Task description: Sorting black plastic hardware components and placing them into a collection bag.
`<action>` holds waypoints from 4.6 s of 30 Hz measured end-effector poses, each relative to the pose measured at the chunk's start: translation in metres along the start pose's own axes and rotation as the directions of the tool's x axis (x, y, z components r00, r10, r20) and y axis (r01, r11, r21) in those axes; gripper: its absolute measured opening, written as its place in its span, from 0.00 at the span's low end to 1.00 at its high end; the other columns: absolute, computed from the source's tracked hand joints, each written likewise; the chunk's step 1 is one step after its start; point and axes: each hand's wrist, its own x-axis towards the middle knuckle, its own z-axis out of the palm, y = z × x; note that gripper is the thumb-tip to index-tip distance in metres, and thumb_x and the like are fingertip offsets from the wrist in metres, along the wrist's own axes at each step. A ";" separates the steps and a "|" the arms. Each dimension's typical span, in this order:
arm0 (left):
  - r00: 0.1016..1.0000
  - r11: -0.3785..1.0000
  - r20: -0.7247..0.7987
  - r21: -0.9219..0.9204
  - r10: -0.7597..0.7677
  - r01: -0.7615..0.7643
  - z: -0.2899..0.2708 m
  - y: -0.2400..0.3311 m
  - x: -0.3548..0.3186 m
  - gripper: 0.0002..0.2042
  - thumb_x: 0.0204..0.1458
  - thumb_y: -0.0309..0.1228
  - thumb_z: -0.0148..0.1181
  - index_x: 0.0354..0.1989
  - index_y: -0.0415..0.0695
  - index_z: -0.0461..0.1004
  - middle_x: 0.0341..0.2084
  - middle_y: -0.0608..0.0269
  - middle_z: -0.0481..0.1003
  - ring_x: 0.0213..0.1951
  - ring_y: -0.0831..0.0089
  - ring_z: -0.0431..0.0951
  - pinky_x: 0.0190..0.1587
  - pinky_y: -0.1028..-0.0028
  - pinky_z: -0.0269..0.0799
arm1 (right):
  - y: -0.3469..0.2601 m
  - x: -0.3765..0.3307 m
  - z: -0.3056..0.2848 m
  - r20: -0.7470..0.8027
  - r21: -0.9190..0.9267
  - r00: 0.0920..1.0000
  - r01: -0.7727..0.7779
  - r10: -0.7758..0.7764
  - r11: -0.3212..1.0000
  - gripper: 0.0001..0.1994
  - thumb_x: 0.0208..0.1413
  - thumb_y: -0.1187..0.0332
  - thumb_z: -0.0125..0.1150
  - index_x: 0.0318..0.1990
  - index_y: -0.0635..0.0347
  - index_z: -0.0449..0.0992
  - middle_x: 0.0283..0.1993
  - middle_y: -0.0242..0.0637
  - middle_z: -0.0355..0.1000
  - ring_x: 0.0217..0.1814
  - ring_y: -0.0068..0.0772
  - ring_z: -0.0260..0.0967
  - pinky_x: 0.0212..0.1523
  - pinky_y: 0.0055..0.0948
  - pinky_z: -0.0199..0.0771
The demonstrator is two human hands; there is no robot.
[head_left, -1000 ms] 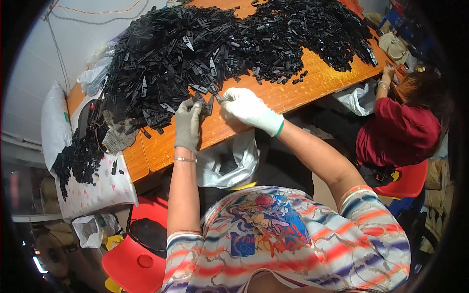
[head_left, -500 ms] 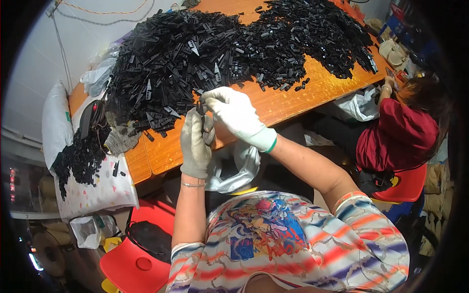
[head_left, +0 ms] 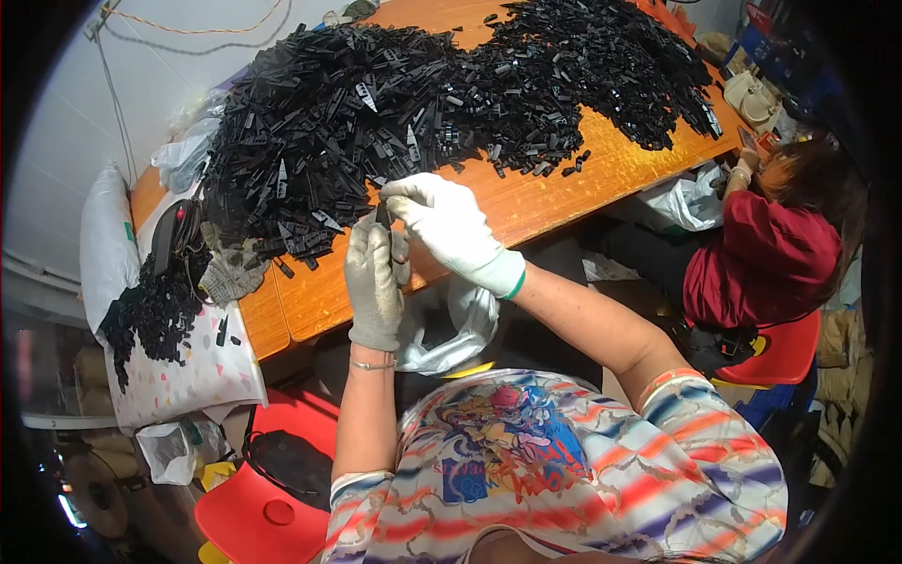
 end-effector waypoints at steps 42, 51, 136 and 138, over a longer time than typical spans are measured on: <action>0.909 0.877 0.066 -0.244 -0.411 0.414 -0.017 -0.030 -0.053 0.09 0.60 0.35 0.54 0.40 0.43 0.67 0.27 0.66 0.70 0.22 0.84 0.64 0.25 0.86 0.60 | 0.026 -0.031 -0.030 0.429 -0.062 0.860 -0.278 0.277 0.959 0.15 0.56 0.58 0.59 0.36 0.63 0.78 0.27 0.33 0.75 0.27 0.15 0.69 0.27 0.17 0.65; 0.989 0.785 -0.091 0.601 -0.119 0.150 -0.050 -0.039 -0.077 0.10 0.58 0.27 0.51 0.45 0.36 0.71 0.37 0.58 0.74 0.35 0.71 0.75 0.36 0.75 0.71 | 0.050 -0.033 -0.021 0.442 -0.440 0.884 0.065 0.153 0.896 0.16 0.54 0.55 0.56 0.39 0.58 0.79 0.39 0.45 0.76 0.44 0.45 0.73 0.46 0.36 0.71; 0.990 0.968 -0.106 0.223 -0.089 0.111 -0.003 -0.017 -0.020 0.06 0.62 0.27 0.46 0.42 0.39 0.68 0.23 0.71 0.68 0.23 0.86 0.65 0.26 0.85 0.62 | 0.032 -0.025 -0.009 0.212 -0.537 0.952 0.304 -0.223 0.787 0.12 0.55 0.64 0.57 0.41 0.61 0.73 0.36 0.46 0.75 0.35 0.43 0.76 0.35 0.36 0.75; 0.994 0.974 -0.103 0.217 -0.047 0.068 -0.005 -0.026 -0.020 0.06 0.62 0.27 0.46 0.41 0.39 0.69 0.23 0.71 0.68 0.23 0.87 0.64 0.25 0.85 0.61 | 0.033 -0.025 -0.008 0.253 -0.608 0.937 0.346 -0.239 0.714 0.11 0.54 0.63 0.57 0.39 0.61 0.73 0.35 0.47 0.74 0.35 0.48 0.75 0.34 0.40 0.74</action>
